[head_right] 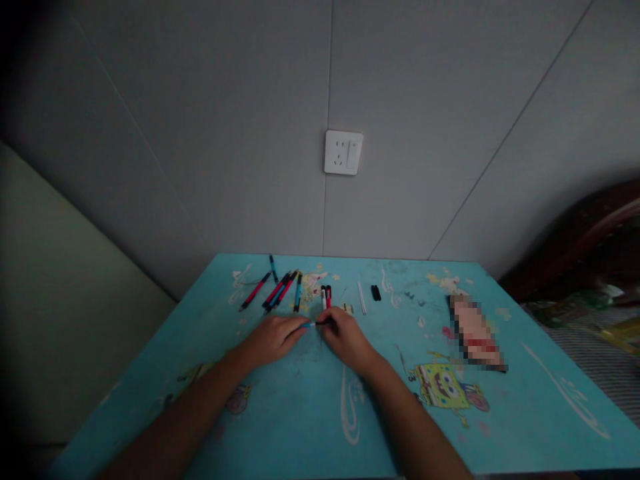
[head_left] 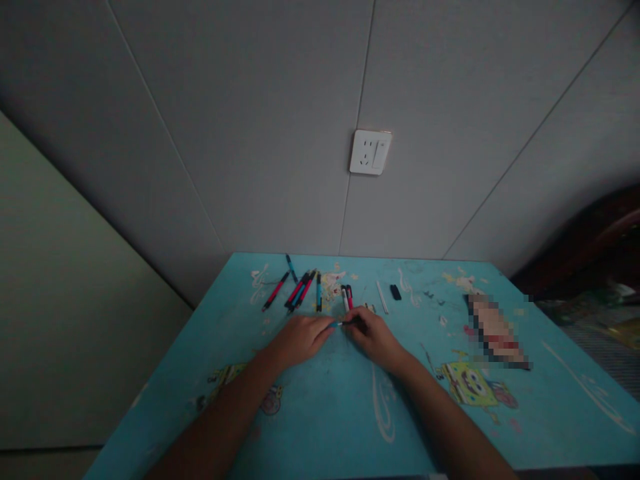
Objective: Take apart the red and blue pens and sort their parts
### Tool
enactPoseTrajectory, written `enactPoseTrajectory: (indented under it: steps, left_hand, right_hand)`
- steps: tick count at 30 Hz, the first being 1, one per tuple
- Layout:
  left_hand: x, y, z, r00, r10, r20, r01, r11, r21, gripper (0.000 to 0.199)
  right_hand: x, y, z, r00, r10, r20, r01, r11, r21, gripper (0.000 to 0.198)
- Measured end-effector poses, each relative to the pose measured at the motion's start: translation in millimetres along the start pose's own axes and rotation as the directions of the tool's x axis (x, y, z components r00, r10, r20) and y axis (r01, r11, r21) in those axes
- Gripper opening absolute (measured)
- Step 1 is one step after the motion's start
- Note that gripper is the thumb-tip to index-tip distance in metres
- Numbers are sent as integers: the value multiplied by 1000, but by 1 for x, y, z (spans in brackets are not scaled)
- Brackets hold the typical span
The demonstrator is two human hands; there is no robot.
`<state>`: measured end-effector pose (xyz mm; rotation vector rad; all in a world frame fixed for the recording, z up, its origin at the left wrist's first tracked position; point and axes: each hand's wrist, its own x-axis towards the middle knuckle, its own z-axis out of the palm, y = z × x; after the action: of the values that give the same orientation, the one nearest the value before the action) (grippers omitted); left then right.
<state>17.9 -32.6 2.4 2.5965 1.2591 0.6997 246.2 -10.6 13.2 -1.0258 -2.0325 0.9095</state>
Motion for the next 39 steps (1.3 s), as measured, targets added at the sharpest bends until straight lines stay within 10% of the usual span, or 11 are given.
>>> enactPoseTrajectory:
  steps: [26,39]
  left_hand:
    - [2,-2,-6,999,-24,33,20,991,129,51]
    - [1,-3,-4,997,33,63,-37,997,72,54]
  right_hand:
    - [9,19,-25,932,291,-217,-170,878,447,28]
    - [1,6,-17,984,177,5,-177,977,117,38]
